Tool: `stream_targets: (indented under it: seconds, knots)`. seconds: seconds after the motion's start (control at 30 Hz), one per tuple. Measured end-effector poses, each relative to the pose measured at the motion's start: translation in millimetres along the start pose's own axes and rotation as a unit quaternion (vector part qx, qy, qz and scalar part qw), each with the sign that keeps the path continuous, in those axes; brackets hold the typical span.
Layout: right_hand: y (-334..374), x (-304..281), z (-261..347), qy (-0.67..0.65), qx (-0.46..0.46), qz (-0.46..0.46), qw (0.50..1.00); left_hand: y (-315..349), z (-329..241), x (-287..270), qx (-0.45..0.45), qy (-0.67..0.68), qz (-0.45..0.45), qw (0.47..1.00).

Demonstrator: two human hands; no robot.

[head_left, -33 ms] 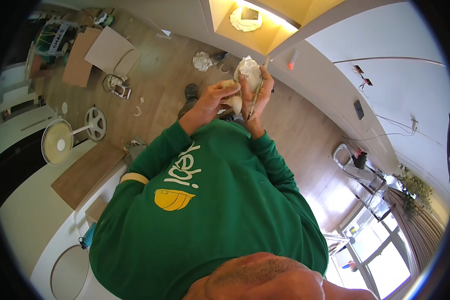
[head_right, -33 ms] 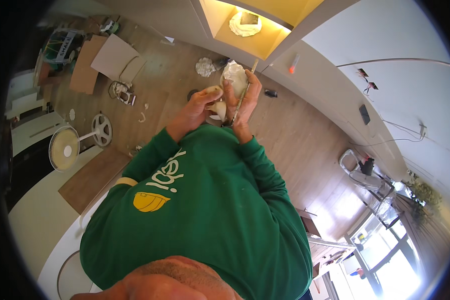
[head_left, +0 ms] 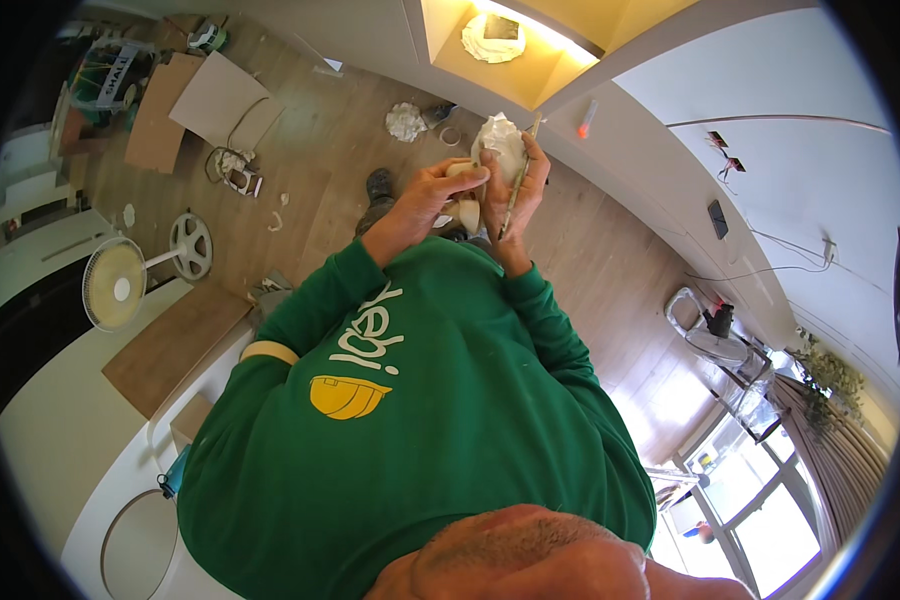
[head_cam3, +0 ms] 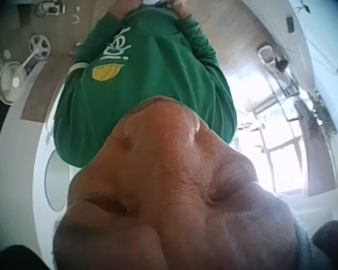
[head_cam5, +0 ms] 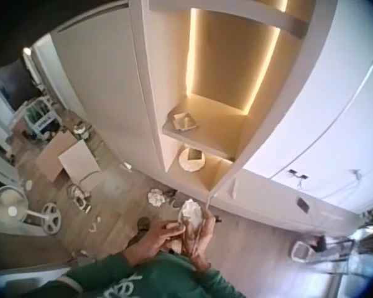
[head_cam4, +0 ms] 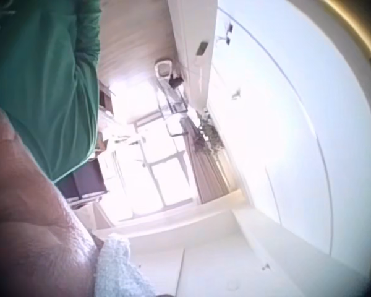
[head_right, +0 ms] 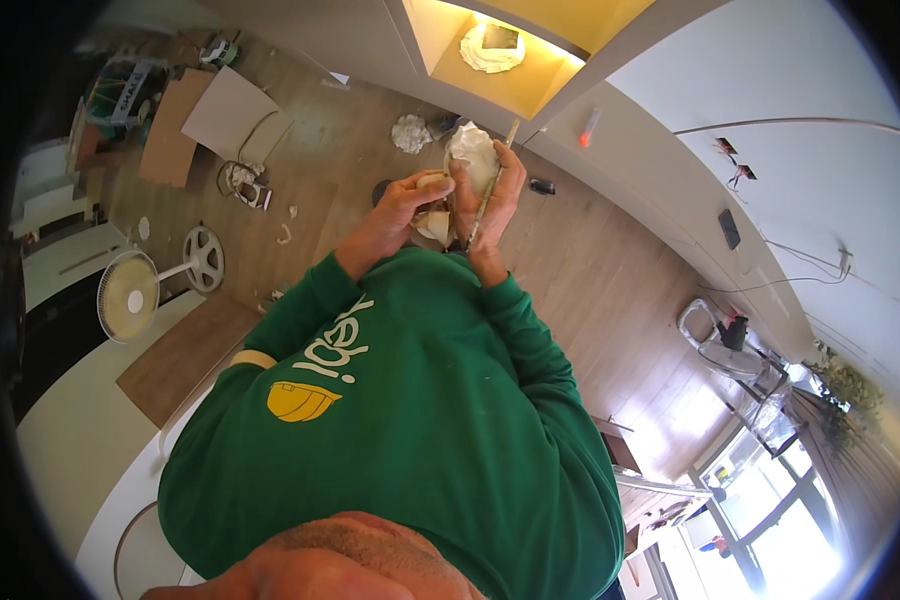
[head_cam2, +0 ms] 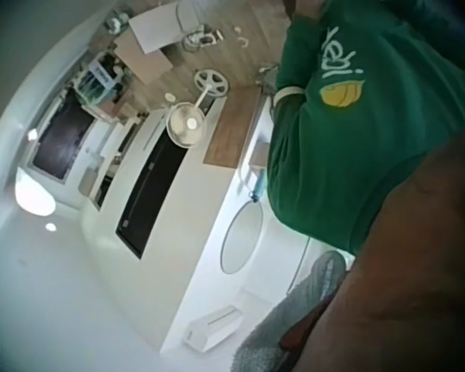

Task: The person wipes the edges and surfaces of a cabinet and a built-in shelf unit using a cloth, then uses a brush to apply a liquid to the edges, and finishes by sanding the edges with a sanding block.

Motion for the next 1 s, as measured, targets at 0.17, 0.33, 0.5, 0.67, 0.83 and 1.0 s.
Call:
stream_targets:
  seconds: [0.17,0.33,0.5,0.67,0.83,1.0]
  knots:
    - [5.3,13.3,-3.4,-0.058,0.038,-0.042,0.997,-11.5,-12.3,-41.5,0.022,-0.096,0.010,0.995]
    - [15.4,41.5,-9.7,-0.071,0.066,-0.117,0.988,-2.5,-26.3,-174.1,0.073,-0.050,-0.078,0.993]
    - [28.0,68.8,-29.8,-0.053,0.083,-0.161,0.982,30.3,-23.8,-362.0,0.072,0.066,-0.215,0.972]
    - [51.4,122.2,-20.2,-0.014,0.114,-0.162,0.980,63.0,3.4,-514.8,-0.006,0.054,-0.309,0.949]
    - [72.6,161.8,-9.4,0.022,0.110,-0.162,0.980,70.4,-10.0,-559.3,-0.035,0.119,-0.278,0.953]
    - [79.1,192.4,-4.9,0.019,0.117,-0.148,0.982,61.6,-32.4,-558.5,-0.019,0.112,-0.305,0.945]
Point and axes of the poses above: each hand's wrist, its own y-axis away from the middle knuckle, its own x-axis out of the palm, z = x × y, the point moved 8 cm from there along -y, towards the middle knuckle, and after that the axes turned 10 degrees about -y, right-handed, at the moved point
